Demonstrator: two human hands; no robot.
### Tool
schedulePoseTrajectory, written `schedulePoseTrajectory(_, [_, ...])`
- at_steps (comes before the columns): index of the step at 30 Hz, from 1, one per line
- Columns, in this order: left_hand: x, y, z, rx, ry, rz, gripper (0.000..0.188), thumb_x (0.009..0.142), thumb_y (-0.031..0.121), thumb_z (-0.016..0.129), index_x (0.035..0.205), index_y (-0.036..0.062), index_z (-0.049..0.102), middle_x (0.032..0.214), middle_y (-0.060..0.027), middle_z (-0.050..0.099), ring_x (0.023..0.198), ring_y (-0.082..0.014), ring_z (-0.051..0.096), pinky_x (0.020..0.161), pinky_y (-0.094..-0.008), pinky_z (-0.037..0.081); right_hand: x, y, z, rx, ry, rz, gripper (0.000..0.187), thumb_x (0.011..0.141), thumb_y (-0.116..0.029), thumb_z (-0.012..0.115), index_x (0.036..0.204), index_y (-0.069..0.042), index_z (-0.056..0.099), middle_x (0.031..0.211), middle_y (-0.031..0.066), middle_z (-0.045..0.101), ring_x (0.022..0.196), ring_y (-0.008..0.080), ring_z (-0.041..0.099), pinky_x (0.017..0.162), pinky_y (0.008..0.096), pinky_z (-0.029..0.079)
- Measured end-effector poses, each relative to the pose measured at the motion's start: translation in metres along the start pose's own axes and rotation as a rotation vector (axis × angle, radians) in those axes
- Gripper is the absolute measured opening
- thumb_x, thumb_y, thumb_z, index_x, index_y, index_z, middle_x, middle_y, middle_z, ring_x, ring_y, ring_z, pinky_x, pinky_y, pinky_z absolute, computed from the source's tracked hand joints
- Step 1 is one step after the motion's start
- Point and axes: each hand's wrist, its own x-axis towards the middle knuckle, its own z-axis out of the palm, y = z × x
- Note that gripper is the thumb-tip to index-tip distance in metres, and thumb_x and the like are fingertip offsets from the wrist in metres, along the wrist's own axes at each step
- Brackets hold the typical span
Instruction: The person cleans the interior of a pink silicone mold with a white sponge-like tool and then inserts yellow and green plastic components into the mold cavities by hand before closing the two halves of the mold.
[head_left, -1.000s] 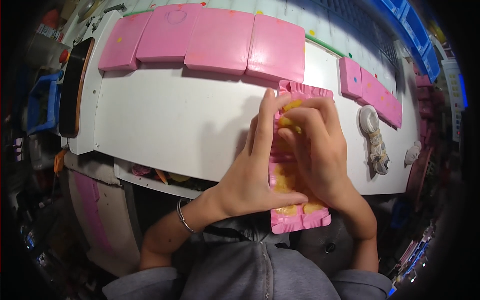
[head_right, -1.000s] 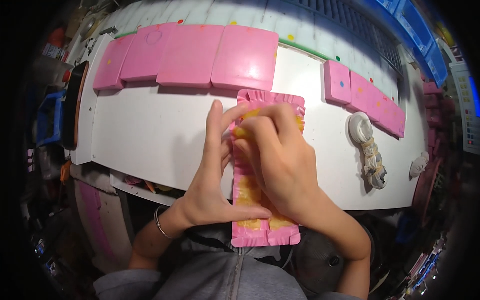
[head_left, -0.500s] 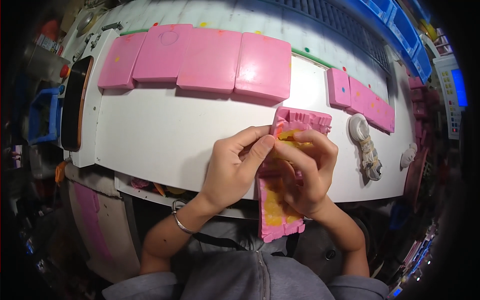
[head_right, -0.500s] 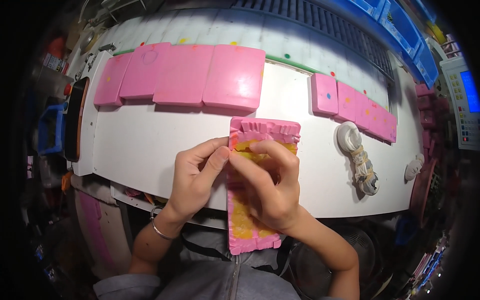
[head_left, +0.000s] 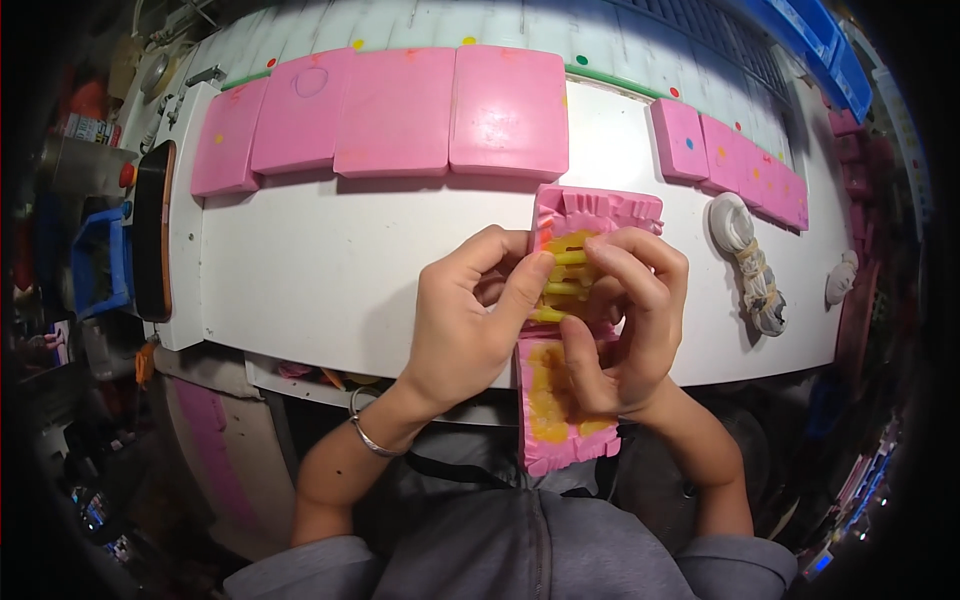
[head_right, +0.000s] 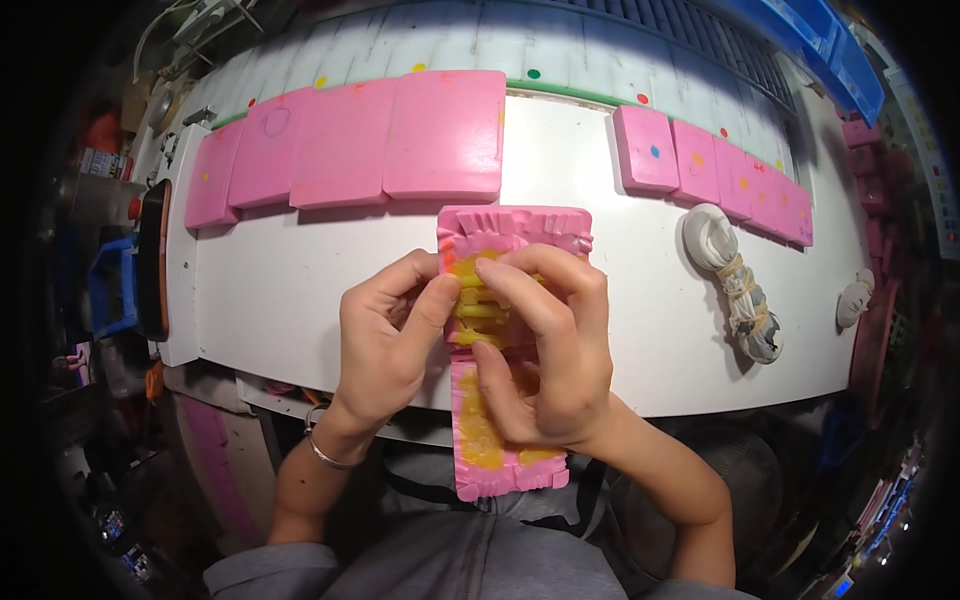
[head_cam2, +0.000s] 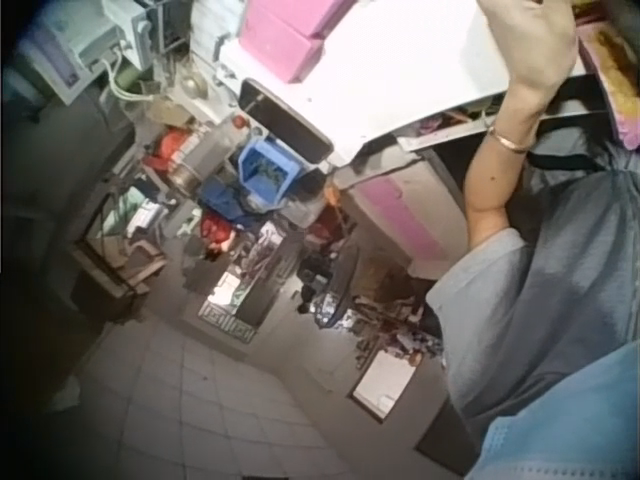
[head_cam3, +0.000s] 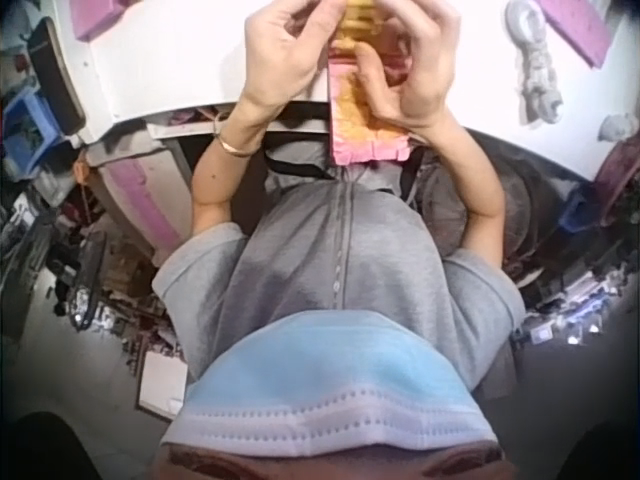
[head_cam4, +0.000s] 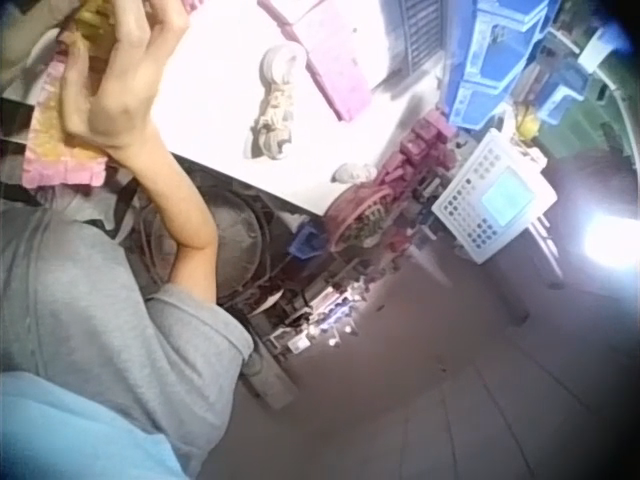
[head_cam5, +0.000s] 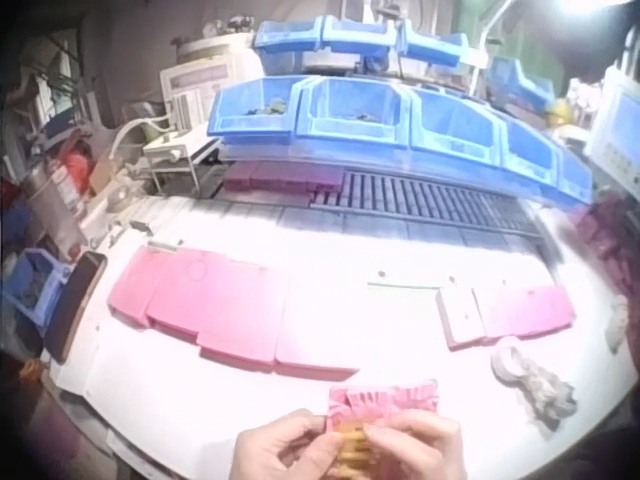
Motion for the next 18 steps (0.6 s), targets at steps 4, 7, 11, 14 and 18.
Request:
schedulePoseTrajectory(4, [-0.004, -0.005, 0.001, 0.087, 0.03, 0.076, 0.016, 0.09, 0.008, 0.055, 0.095, -0.0075, 0.056, 0.084, -0.0057, 0.058, 0.078, -0.0087, 0.058, 0.072, -0.0219, 0.048, -0.004, 0.002, -0.002, 0.062, 0.079, 0.025, 0.048, 0.067, 0.01, 0.059, 0.114, 0.005, 0.05, 0.108, 0.0193, 0.045, 0.086, 0.0213, 0.049, 0.062, 0.0242, 0.044])
schedulePoseTrajectory(7, [-0.004, -0.007, 0.005, 0.13, 0.052, 0.162, 0.016, 0.09, 0.007, 0.055, 0.096, -0.0076, 0.056, 0.085, -0.0055, 0.055, 0.079, -0.0097, 0.057, 0.072, -0.0223, 0.048, -0.004, 0.006, -0.002, 0.053, 0.166, 0.02, 0.044, 0.069, 0.011, 0.057, 0.113, 0.004, 0.052, 0.108, 0.0179, 0.044, 0.085, 0.018, 0.049, 0.061, 0.0239, 0.042])
schedulePoseTrajectory(11, [-0.007, -0.012, 0.009, 0.215, 0.109, 0.24, 0.017, 0.089, 0.007, 0.056, 0.098, -0.0076, 0.055, 0.086, -0.0047, 0.052, 0.078, -0.0093, 0.056, 0.071, -0.0218, 0.048, 0.002, 0.01, -0.005, -0.44, 0.287, -0.094, 0.047, 0.074, 0.005, 0.054, 0.12, 0.006, 0.045, 0.118, 0.0226, 0.041, 0.089, 0.0204, 0.051, 0.069, 0.0257, 0.044])
schedulePoseTrajectory(14, [-0.005, -0.015, 0.017, 0.018, 0.106, 0.229, 0.018, 0.089, 0.008, 0.056, 0.098, -0.0072, 0.054, 0.085, -0.004, 0.05, 0.077, -0.0079, 0.054, 0.069, -0.0198, 0.045, -0.008, 0.007, 0.006, 0.135, 0.205, 0.287, 0.049, 0.093, -0.01, 0.037, 0.136, 0.007, 0.022, 0.129, 0.0166, 0.037, 0.104, 0.0147, 0.046, 0.09, 0.0282, 0.038])
schedulePoseTrajectory(18, [-0.004, -0.013, 0.017, 0.082, 0.004, 0.174, 0.017, 0.09, 0.008, 0.056, 0.099, -0.0068, 0.055, 0.086, -0.0026, 0.049, 0.078, -0.0066, 0.05, 0.07, -0.0181, 0.042, -0.009, 0.014, 0.007, 0.27, 0.266, 0.241, 0.05, 0.092, -0.01, 0.044, 0.134, 0.009, 0.023, 0.129, 0.0191, 0.039, 0.103, 0.0161, 0.05, 0.09, 0.0267, 0.039])
